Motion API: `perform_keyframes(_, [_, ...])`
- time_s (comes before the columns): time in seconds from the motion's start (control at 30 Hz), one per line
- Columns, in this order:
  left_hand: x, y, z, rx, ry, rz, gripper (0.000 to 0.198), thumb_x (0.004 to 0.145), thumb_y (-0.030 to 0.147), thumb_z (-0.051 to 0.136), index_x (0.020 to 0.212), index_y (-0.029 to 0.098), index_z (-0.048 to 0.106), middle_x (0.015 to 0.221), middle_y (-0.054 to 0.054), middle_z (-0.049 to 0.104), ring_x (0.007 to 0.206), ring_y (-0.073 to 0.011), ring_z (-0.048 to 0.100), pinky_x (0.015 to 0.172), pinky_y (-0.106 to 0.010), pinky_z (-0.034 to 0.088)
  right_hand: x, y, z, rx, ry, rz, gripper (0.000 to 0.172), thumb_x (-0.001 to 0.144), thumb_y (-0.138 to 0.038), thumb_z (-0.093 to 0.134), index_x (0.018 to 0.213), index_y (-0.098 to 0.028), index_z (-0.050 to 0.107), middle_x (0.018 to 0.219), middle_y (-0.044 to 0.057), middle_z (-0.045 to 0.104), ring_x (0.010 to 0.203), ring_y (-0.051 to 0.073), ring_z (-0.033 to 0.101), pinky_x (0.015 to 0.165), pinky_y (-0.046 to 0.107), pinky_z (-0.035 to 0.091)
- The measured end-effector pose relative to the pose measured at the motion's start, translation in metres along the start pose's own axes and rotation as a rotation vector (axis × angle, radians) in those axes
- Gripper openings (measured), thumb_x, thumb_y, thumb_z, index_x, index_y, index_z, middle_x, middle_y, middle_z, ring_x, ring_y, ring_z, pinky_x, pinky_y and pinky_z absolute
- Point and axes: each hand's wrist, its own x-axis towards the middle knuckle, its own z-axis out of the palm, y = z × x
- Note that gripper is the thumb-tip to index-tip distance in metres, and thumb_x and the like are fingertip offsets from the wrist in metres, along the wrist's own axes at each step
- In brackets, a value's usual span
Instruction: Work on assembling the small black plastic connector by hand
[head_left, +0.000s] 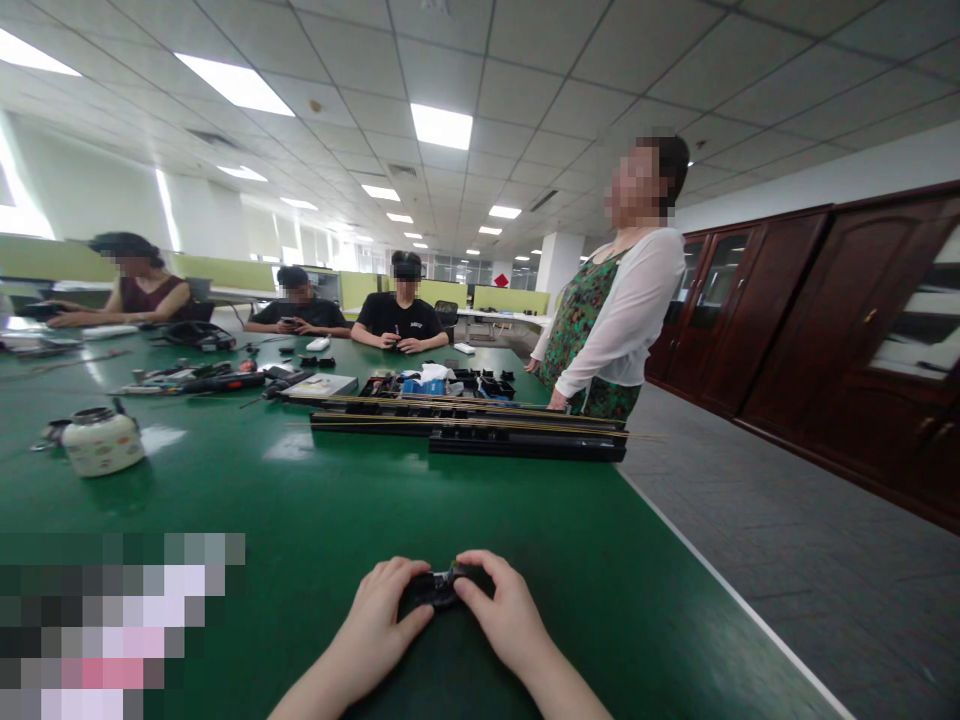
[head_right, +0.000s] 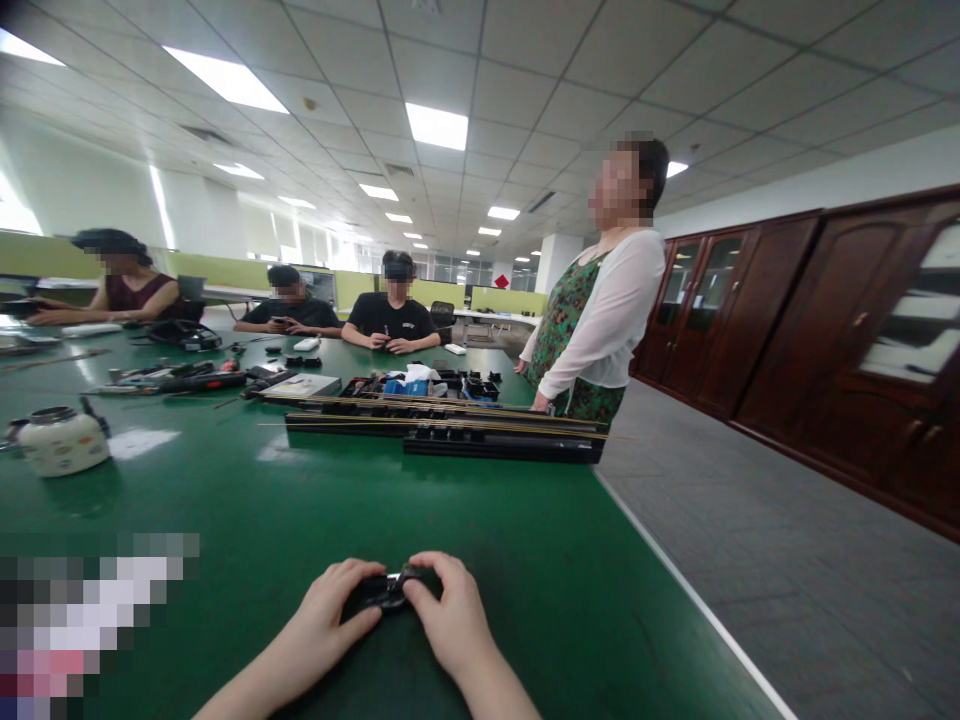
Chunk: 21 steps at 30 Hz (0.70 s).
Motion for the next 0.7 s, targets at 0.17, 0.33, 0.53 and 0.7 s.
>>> perform_keyframes(0.17, [0.000,-0.001,0.000,-0.005,0.008,-0.007,0.030,0.070,0.028,0.055,0.100,0.023,0.059,0.100,-0.005,0.063,0.097,-0.0244,0.054,0.087,-0.040,0.040,0.003,0.005,0.000,0.137,0.036,0.024,0.022,0.072,-0.028,0.058,0.093,-0.021,0.063,0.095,0.004,0.068,0.094,0.021,0.060,0.088,0.035,0.044])
perform_keyframes(0.33, [0.000,-0.003,0.001,-0.010,0.021,-0.005,0.030,0.071,0.028,0.055,0.101,0.022,0.059,0.101,-0.006,0.063,0.098,-0.0244,0.053,0.089,-0.040,0.040,0.008,0.012,0.001,0.341,0.086,0.073,0.026,0.070,-0.032,0.062,0.092,-0.018,0.061,0.095,0.006,0.068,0.094,0.021,0.062,0.089,0.035,0.045])
perform_keyframes(0.53, [0.001,-0.002,0.001,-0.009,0.021,-0.007,0.031,0.071,0.027,0.055,0.101,0.021,0.060,0.102,-0.007,0.062,0.100,-0.0247,0.053,0.089,-0.040,0.040,0.013,0.012,-0.002,0.517,0.171,0.153,0.036,0.062,-0.039,0.069,0.090,-0.017,0.061,0.094,0.008,0.069,0.095,0.023,0.062,0.091,0.038,0.044])
perform_keyframes(0.7, [0.001,-0.004,0.002,-0.002,0.022,-0.010,0.034,0.072,0.026,0.055,0.104,0.020,0.059,0.103,-0.007,0.062,0.100,-0.0246,0.053,0.090,-0.040,0.039,0.014,0.009,-0.006,0.619,0.238,0.221,0.048,0.055,-0.042,0.073,0.094,-0.016,0.061,0.100,0.009,0.068,0.102,0.025,0.059,0.095,0.040,0.041])
